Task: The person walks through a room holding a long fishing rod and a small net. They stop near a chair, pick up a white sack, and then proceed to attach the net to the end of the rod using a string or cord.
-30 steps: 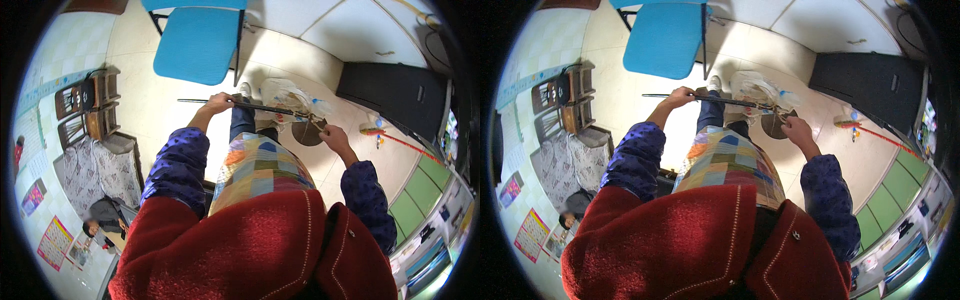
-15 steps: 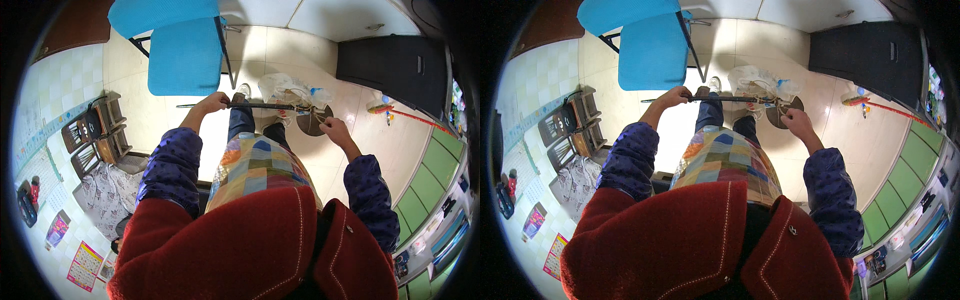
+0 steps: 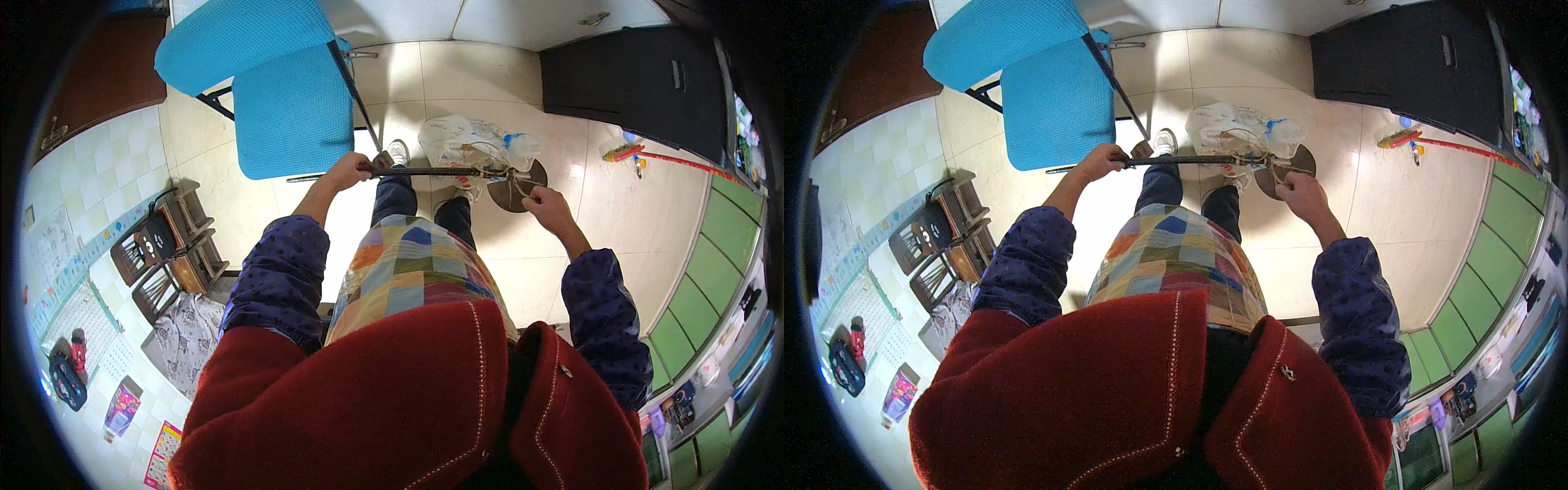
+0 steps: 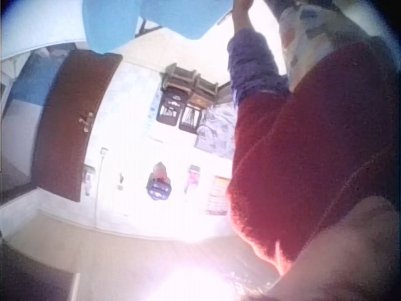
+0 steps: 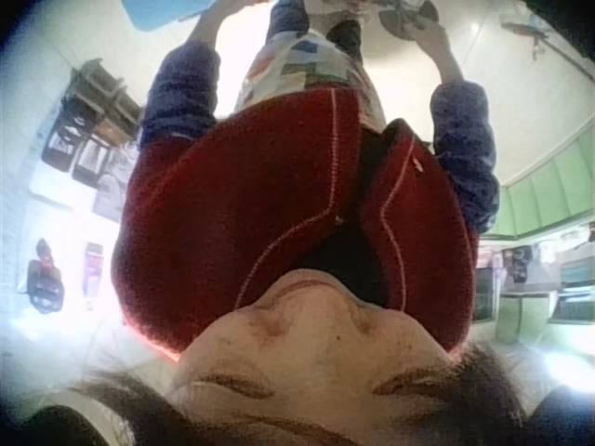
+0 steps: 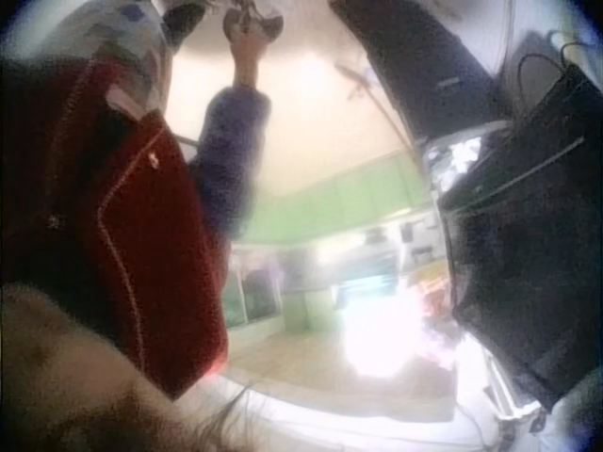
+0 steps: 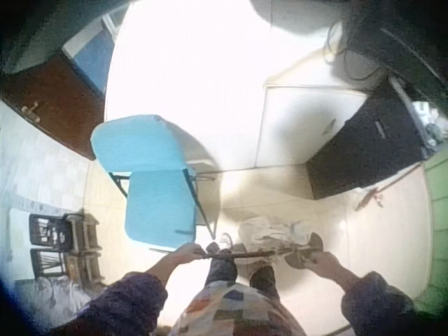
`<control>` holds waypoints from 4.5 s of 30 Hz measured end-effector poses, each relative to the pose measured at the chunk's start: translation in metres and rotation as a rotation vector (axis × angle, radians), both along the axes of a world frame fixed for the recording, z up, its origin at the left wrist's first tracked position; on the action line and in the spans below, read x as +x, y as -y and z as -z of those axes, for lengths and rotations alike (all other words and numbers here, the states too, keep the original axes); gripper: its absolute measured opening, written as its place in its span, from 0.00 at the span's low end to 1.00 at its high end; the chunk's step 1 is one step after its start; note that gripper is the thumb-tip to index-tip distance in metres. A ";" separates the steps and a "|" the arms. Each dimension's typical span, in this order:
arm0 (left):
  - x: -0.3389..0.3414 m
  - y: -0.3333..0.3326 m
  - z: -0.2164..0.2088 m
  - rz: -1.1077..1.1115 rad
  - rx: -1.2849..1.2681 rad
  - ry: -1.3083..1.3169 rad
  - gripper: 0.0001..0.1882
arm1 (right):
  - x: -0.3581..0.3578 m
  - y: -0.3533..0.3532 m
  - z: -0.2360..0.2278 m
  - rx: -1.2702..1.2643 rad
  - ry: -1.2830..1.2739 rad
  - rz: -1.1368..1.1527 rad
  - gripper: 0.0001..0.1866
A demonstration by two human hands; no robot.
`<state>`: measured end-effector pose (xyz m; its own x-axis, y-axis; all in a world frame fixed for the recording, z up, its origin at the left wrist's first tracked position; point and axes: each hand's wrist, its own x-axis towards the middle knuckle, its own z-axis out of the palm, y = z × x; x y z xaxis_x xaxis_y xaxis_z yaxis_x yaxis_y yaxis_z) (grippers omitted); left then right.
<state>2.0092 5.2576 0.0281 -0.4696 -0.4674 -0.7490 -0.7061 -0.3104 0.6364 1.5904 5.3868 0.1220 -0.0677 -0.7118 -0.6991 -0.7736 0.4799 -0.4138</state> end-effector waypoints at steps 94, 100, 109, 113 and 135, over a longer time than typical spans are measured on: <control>0.005 0.005 -0.023 0.268 -0.327 0.207 0.12 | 0.075 0.037 0.088 -0.272 0.709 0.782 0.18; 0.008 0.004 -0.023 0.259 -0.321 0.199 0.13 | 0.055 0.035 0.074 -0.301 0.562 0.501 0.11; 0.013 0.007 -0.026 0.231 -0.343 0.177 0.11 | 0.066 0.043 0.051 -0.194 0.908 0.996 0.12; 0.020 0.005 -0.030 0.246 -0.394 0.169 0.12 | 0.078 0.020 0.042 -0.131 0.691 0.928 0.12; 0.035 0.028 -0.104 0.356 -0.412 0.136 0.16 | 0.097 0.004 -0.048 -0.087 0.716 0.868 0.08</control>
